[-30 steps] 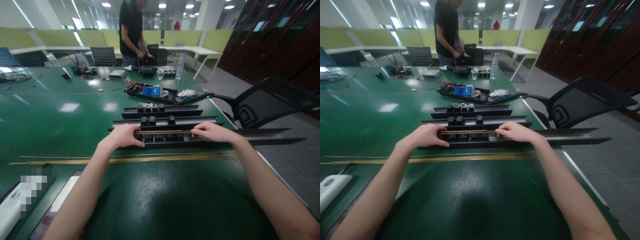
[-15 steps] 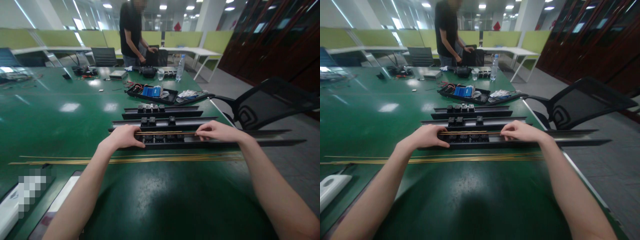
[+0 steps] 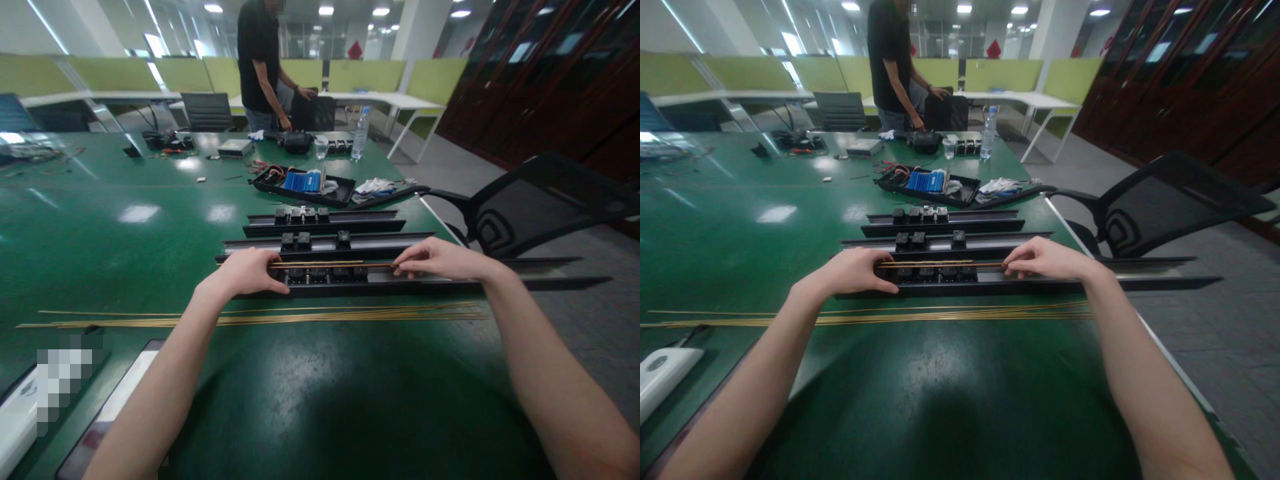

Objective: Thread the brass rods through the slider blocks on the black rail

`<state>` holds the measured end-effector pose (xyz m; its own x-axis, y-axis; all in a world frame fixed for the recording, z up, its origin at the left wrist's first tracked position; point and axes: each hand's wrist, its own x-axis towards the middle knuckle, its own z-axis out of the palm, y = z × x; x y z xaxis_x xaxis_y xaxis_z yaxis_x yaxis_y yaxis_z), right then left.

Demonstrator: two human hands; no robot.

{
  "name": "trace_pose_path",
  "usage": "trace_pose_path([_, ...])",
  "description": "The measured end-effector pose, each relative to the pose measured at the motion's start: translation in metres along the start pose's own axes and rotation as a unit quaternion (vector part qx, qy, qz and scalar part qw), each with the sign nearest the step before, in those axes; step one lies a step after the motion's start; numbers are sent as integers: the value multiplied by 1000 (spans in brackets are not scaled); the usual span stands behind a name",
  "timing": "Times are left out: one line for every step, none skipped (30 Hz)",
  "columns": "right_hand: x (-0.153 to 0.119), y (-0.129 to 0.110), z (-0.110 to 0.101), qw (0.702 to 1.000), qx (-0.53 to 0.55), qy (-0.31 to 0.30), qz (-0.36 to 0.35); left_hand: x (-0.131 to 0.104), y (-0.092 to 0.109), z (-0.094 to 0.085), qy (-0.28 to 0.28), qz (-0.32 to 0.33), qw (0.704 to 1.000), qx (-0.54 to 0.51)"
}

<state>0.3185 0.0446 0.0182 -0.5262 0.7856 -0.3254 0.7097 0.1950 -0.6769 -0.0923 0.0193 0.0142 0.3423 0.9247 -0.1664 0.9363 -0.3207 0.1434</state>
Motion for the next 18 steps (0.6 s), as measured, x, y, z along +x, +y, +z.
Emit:
trace_pose_path([-1,1,-1,1000,2,-3,4,0,0,0,1,2,1000,0])
trace_pose_path([-2,2,-2,1000,2,-6,8,0,0,0,2,4,1000,0])
trace_pose_path([-2,3,-4,1000,0,-7,13,-1,0,0,2,5,1000,0])
trace_pose_path([-3,4,-5,1000,-3,-7,17,-1,0,0,3,3,1000,1])
trace_pose_path([-4,5,-7,1000,-6,-7,20,-1,0,0,2,2,1000,2])
trace_pose_path([-5,6,-8,1000,-8,-7,21,-1,0,0,1,0,1000,2])
trace_pose_path([-6,7,-9,1000,-11,-7,22,-1,0,0,1,0,1000,1])
trace_pose_path([-6,8,-10,1000,-12,-7,22,-1,0,0,0,0,1000,1])
trace_pose_path([-7,9,-11,1000,-13,-6,22,-1,0,0,0,1,1000,1])
trace_pose_path([-7,10,-12,1000,-14,-5,24,-1,0,0,0,2,1000,1])
trace_pose_path([-8,10,-12,1000,-15,-5,25,-1,0,0,1,3,1000,1])
trace_pose_path([-8,10,-13,999,-15,-5,27,-1,0,0,2,5,1000,2])
trace_pose_path([-9,11,-13,999,-15,-5,30,-1,0,0,3,6,1000,3])
trace_pose_path([-9,11,-13,999,-15,-5,32,-1,-1,0,4,7,1000,4])
trace_pose_path([-10,11,-14,999,-13,-4,34,-1,-1,1,5,7,1000,4])
trace_pose_path([-10,11,-14,999,-12,-3,36,-1,-1,1,5,7,1000,4])
trace_pose_path([-11,11,-14,999,-9,-2,37,0,-2,1,5,7,1000,4])
trace_pose_path([-11,11,-14,999,-7,0,38,0,-2,2,5,8,1000,3])
